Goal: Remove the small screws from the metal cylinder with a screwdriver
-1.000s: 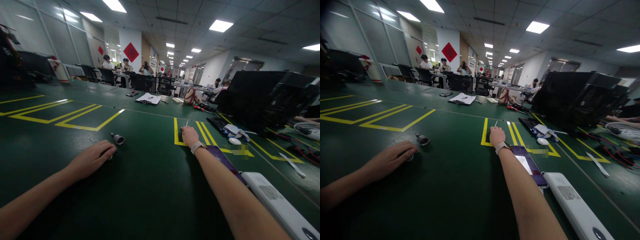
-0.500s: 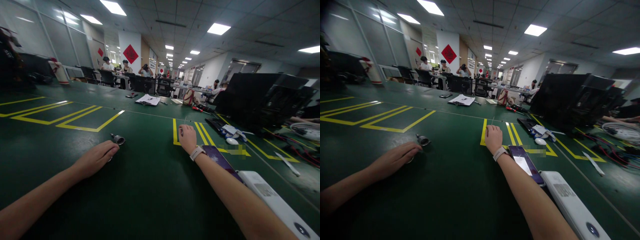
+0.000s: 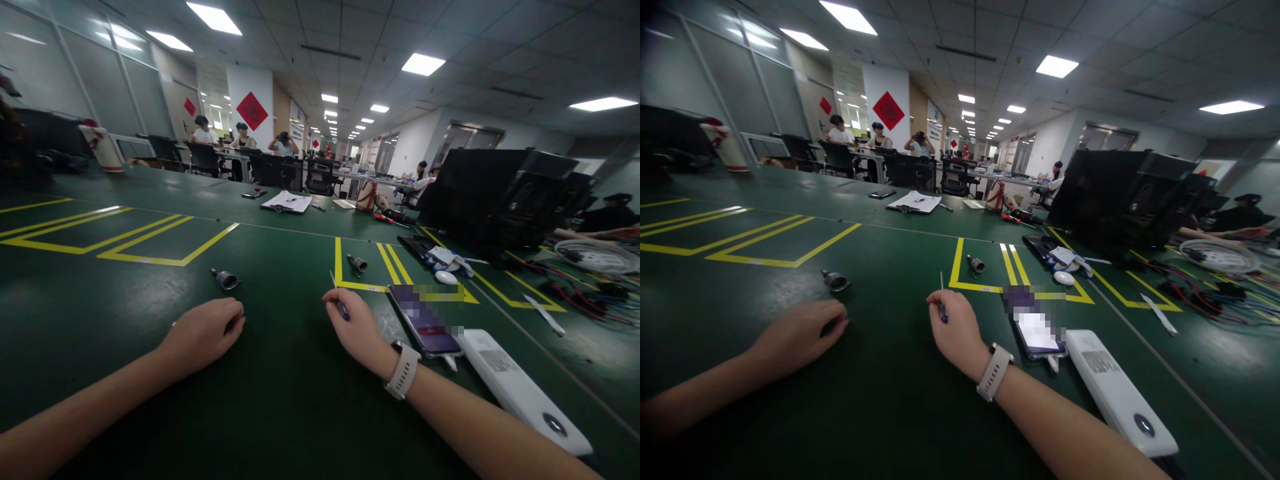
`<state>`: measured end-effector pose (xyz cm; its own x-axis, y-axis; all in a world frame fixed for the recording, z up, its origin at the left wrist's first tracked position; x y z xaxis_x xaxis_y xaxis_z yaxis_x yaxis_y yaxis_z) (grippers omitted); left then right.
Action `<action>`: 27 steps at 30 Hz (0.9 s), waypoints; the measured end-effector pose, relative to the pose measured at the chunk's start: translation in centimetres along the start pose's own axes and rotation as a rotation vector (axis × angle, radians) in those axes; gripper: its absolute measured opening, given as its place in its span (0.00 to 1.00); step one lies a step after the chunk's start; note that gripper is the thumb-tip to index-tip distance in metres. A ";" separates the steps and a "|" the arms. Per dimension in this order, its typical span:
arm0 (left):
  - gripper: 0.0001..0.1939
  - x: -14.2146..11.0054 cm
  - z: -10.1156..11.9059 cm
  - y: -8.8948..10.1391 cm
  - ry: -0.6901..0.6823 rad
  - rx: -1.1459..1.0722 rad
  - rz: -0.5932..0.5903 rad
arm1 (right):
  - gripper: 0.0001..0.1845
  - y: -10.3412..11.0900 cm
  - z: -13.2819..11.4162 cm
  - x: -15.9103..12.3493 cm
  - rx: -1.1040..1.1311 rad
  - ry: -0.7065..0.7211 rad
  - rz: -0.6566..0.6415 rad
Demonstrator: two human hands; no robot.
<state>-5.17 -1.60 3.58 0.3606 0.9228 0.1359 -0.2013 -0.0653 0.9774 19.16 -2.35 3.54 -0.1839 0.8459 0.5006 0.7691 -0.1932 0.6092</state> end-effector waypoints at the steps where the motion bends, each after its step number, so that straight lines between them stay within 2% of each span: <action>1: 0.11 -0.1 1.1 -0.2 -0.026 0.001 -0.008 | 0.08 -0.2 -0.3 -0.6 0.030 -0.006 -0.040; 5: 0.11 -0.5 6.4 -1.3 -0.141 -0.015 -0.044 | 0.08 -0.9 -1.0 -1.7 0.140 -0.056 -0.139; 10: 0.10 -0.7 12.9 -2.7 -0.366 -0.103 -0.100 | 0.07 -1.3 -0.8 -1.7 0.335 -0.167 -0.080; 13: 0.10 -0.8 15.0 -3.0 -0.451 -0.132 -0.125 | 0.07 -1.1 -0.3 -2.3 0.415 -0.244 -0.057; 17: 0.10 -1.1 15.0 -2.3 -0.389 -0.208 -0.191 | 0.06 -0.1 0.5 -3.6 0.695 -0.423 0.032; 19: 0.20 -1.3 14.3 -1.5 -0.345 -0.267 -0.218 | 0.11 0.5 0.7 -4.0 0.816 -0.466 0.098; 21: 0.27 -1.6 13.7 -0.7 -0.366 -0.300 -0.253 | 0.14 1.0 0.8 -4.3 0.902 -0.494 0.139; 23: 0.32 -1.7 12.9 -0.1 -0.360 -0.303 -0.273 | 0.15 1.2 0.9 -4.5 0.968 -0.542 0.152; 24: 0.31 -1.7 12.6 0.0 -0.357 -0.301 -0.294 | 0.15 1.3 1.0 -4.5 0.991 -0.568 0.153; 27: 0.15 -1.5 11.9 0.0 -0.394 -0.290 -0.331 | 0.14 1.3 1.4 -4.7 1.018 -0.635 0.156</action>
<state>5.08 -7.54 5.28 0.7467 0.6620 -0.0643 -0.2415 0.3600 0.9012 21.83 -5.90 1.11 0.0671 0.9970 -0.0397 0.9384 -0.0765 -0.3370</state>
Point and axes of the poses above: each hand's wrist, its own x-axis towards the middle knuckle, its own y-axis out of the back of the hand, z = x × y, the point moved 4 cm from there along x, towards the middle knuckle, and after that the axes turned 1 degree about y, right-handed, at the moved point
